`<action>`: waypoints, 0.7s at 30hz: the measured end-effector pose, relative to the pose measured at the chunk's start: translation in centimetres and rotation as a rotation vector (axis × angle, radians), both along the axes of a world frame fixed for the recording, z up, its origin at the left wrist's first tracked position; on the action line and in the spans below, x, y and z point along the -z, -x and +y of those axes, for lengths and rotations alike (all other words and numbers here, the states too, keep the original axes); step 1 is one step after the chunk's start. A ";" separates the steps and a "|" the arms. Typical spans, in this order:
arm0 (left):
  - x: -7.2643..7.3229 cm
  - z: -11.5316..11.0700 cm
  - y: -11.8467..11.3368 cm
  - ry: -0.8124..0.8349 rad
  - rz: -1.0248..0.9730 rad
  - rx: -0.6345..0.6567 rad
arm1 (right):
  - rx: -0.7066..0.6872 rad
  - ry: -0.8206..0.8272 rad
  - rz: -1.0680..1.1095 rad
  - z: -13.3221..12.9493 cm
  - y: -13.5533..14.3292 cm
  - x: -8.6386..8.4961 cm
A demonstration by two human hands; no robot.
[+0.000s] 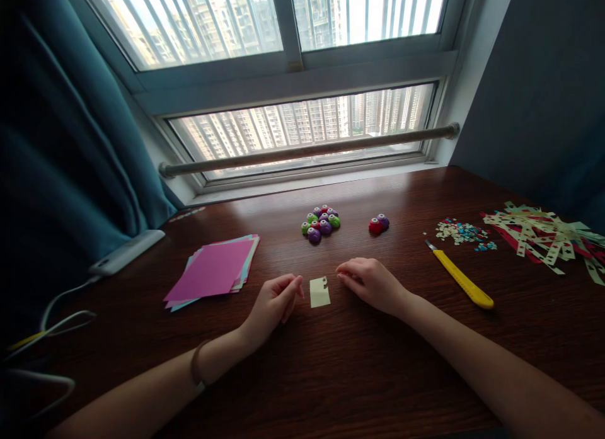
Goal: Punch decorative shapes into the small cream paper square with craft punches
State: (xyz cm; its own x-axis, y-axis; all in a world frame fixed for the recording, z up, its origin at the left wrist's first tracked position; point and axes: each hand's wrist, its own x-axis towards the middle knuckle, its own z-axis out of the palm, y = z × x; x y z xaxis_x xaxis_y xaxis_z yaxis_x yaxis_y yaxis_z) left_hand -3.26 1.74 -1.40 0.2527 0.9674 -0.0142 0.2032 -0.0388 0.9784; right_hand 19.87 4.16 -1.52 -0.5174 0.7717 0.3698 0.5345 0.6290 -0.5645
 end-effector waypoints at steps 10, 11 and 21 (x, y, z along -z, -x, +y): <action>0.1 0.0 0.1 -0.007 0.007 0.008 | -0.002 -0.005 0.004 0.0 0.0 -0.1; 0.1 0.0 0.0 -0.008 0.005 0.008 | -0.001 -0.003 0.003 0.0 0.0 -0.1; 0.1 0.0 0.1 -0.001 0.007 0.006 | -0.002 -0.009 0.003 0.1 0.0 -0.1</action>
